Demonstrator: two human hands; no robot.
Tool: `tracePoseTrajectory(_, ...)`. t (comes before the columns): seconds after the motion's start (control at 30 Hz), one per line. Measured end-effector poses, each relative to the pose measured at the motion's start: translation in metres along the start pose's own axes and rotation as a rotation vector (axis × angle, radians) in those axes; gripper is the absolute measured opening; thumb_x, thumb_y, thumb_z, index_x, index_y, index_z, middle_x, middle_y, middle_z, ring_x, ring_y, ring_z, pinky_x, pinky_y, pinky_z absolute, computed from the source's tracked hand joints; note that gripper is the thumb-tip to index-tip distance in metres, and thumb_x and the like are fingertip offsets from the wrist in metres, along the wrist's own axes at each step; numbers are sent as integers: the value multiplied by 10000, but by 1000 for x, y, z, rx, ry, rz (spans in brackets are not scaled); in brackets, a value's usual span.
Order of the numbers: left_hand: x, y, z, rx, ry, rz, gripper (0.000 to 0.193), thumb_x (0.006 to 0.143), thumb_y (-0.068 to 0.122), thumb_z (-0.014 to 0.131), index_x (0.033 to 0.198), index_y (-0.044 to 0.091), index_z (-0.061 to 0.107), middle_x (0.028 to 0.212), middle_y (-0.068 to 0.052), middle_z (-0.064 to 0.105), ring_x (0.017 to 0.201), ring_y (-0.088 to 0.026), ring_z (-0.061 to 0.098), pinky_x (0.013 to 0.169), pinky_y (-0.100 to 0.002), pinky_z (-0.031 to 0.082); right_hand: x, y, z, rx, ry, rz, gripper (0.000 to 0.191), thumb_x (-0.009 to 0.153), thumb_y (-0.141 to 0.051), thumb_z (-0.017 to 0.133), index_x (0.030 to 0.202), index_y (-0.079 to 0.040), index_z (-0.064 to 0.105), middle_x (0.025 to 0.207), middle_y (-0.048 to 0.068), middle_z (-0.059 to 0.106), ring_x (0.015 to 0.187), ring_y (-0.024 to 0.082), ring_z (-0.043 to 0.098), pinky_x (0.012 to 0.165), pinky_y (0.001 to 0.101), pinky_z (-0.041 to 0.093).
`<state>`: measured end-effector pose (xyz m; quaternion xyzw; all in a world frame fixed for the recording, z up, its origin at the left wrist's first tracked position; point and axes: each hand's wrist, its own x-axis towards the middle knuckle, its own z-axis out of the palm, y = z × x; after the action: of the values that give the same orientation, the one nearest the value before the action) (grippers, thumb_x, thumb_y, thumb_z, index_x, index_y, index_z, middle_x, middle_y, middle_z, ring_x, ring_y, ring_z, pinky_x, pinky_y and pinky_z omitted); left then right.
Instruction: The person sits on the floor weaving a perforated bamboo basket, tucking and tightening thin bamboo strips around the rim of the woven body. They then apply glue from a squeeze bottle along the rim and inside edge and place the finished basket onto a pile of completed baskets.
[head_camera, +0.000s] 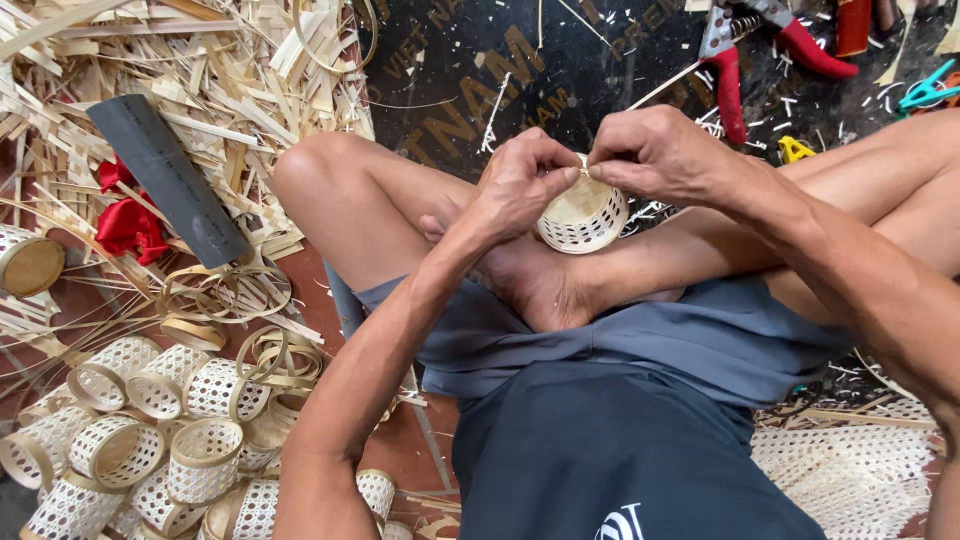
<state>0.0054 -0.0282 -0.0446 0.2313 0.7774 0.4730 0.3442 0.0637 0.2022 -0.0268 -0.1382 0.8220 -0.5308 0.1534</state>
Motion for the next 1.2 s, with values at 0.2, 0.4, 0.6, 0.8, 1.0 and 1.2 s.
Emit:
tracePoseTrajectory(0.2,0,0,0,-37,-38,-85,219,841,199,781,1003,52,798,898,-102,707,834,-197,699,734,-343,559,0,3,3,291,-60,462,159,910,-161,731,916,-5,759,697,61,693,624,120,658,538,286,531)
tracePoseTrajectory(0.4,0,14,-4,-39,-61,-86,249,845,204,781,1017,23,784,939,-119,726,862,-200,705,758,-339,559,3,-8,0,32,-33,327,261,802,-249,727,870,-2,774,665,111,704,606,158,671,573,334,537)
tracePoseTrajectory(0.6,2,18,-3,-2,-104,-231,227,857,190,761,996,10,780,892,-107,743,788,-171,695,693,-330,558,-1,-12,4,155,-31,497,225,803,-185,695,875,14,770,672,135,716,620,164,686,567,332,550)
tracePoseTrajectory(0.8,5,9,1,-134,-34,-128,211,866,148,802,1010,-5,786,875,-55,762,785,-95,690,706,-279,575,-12,-25,5,-209,174,-183,156,862,-153,731,915,-7,716,805,119,651,727,298,680,607,391,532)
tracePoseTrajectory(1.0,-4,-8,-12,-351,-199,-228,246,903,71,753,1142,19,777,976,-29,653,763,-94,611,610,-264,506,-17,-31,17,-652,84,-185,137,818,-107,714,857,-42,599,820,100,605,723,304,676,588,429,532)
tracePoseTrajectory(1.2,-1,-9,-17,-296,-179,-249,253,902,87,744,1149,46,778,994,-25,653,792,-106,620,630,-272,533,-26,-25,33,-594,308,-123,125,949,-103,716,1034,-30,661,887,115,640,741,297,681,588,418,527)
